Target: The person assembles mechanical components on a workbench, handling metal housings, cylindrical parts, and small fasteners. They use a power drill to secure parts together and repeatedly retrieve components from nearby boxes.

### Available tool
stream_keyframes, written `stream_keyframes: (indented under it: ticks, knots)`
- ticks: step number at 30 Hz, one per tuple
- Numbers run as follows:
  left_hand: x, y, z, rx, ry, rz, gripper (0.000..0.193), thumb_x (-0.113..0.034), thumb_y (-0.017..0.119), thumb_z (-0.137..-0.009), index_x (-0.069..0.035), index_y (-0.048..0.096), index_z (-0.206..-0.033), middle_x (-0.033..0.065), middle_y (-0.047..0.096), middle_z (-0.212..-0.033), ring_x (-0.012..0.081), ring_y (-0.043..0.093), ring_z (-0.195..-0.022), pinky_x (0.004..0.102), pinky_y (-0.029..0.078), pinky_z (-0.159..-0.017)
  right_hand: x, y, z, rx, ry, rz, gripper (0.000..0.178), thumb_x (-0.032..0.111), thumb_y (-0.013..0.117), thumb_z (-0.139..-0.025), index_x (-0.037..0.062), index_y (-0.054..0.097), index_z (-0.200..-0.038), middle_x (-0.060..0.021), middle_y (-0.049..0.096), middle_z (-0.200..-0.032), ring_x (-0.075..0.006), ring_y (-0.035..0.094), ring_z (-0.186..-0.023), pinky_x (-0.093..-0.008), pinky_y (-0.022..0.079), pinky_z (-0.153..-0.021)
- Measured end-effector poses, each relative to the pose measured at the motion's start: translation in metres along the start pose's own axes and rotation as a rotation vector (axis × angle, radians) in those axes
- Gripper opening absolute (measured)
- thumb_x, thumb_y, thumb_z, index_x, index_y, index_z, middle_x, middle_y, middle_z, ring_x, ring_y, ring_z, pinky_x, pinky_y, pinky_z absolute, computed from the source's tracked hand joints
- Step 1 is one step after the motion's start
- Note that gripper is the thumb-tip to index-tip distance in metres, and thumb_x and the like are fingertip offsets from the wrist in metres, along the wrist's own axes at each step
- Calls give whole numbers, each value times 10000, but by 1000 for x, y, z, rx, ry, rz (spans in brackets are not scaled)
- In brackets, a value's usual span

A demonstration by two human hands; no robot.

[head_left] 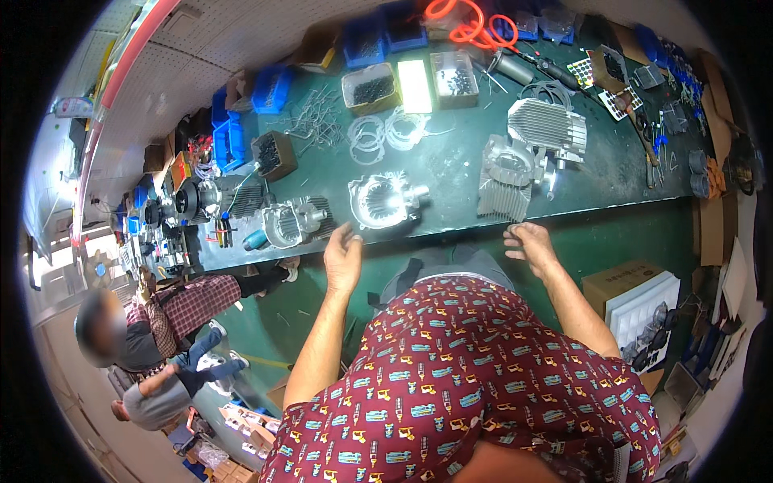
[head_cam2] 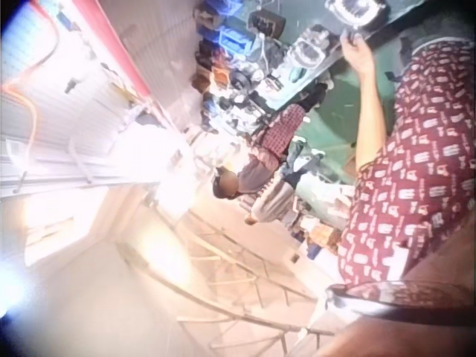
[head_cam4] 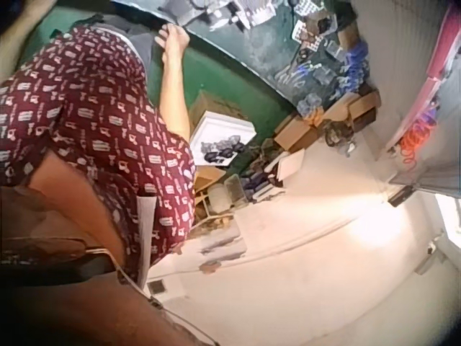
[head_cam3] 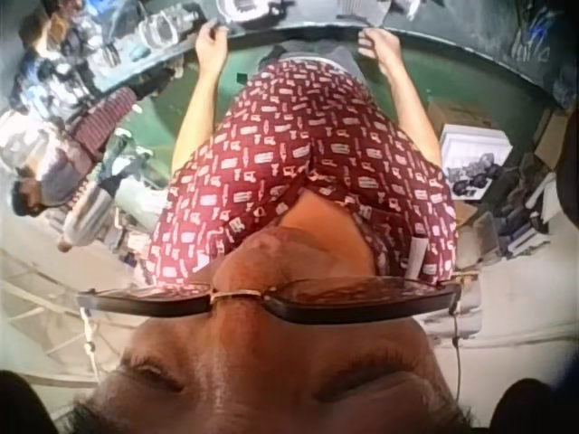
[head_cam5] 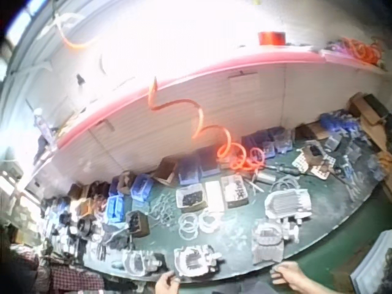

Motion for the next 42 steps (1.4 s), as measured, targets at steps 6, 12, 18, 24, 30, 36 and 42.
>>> stream_keyframes:
  ticks: [6, 12, 18, 24, 30, 36, 42]
  knots:
    - [6, 10, -9, -10, -23, 74, 387, -120, 587, -962, 78, 562, -1294, 129, 681, -1128, 159, 624, -1046, 291, 485, -938, -4, 4, 15, -45, 26, -17, 213, 208, 600, -969, 35, 673, -1070, -85, 696, -1039, -188, 672, -930, -356, 613, -734]
    - [25, 12, -18, 46, -3, 162, 413, -134, 541, -955, 76, 547, -1311, 219, 653, -1244, 260, 629, -1168, 351, 466, -1021, -9, 18, 37, -107, 62, 37, 180, 170, 588, -971, 25, 661, -1048, -85, 696, -1018, -183, 677, -901, -337, 621, -713]
    - [23, 4, -22, 19, 57, 146, 390, -137, 534, -980, 73, 564, -1308, 135, 685, -1111, 174, 631, -1005, 293, 490, -910, -7, 33, 40, -127, 82, 42, 149, 159, 579, -978, 40, 657, -1021, -74, 698, -996, -162, 675, -863, -340, 617, -704]
    - [43, 2, -31, 75, -18, 295, 401, -175, 551, -997, 71, 558, -1314, 144, 638, -1141, 190, 584, -1021, 300, 463, -899, 0, 49, 41, -119, 45, 52, 155, 158, 585, -977, 39, 665, -1035, -69, 701, -992, -154, 675, -858, -324, 615, -693]
    - [42, -4, -34, 44, 29, 274, 383, -158, 553, -992, 52, 578, -1311, 32, 639, -985, 76, 540, -793, 236, 475, -736, -3, 61, 45, -128, 63, 75, 158, 156, 584, -977, 29, 663, -1029, -73, 702, -984, -149, 676, -849, -314, 618, -671]
    - [48, -1, -38, 49, 35, 339, 391, -177, 567, -996, 45, 574, -1318, 40, 646, -1032, 78, 539, -809, 240, 477, -745, -1, 63, 51, -138, 74, 126, 151, 154, 584, -973, 40, 663, -1032, -64, 699, -984, -153, 675, -850, -317, 615, -672]
    - [20, -12, -31, -62, 32, 445, 381, -79, 597, -966, 56, 559, -1320, 123, 676, -1127, 155, 632, -1025, 293, 503, -907, 14, 66, 60, -225, 36, 169, 165, 167, 625, -961, 32, 672, -1043, -62, 685, -987, -172, 669, -862, -331, 608, -683]
Point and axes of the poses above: each hand's wrist, its own z-axis away from the middle knuckle, its own y-axis out of the palm, x = y × z, the point moved 1 cm from there along -z, towards the middle knuckle
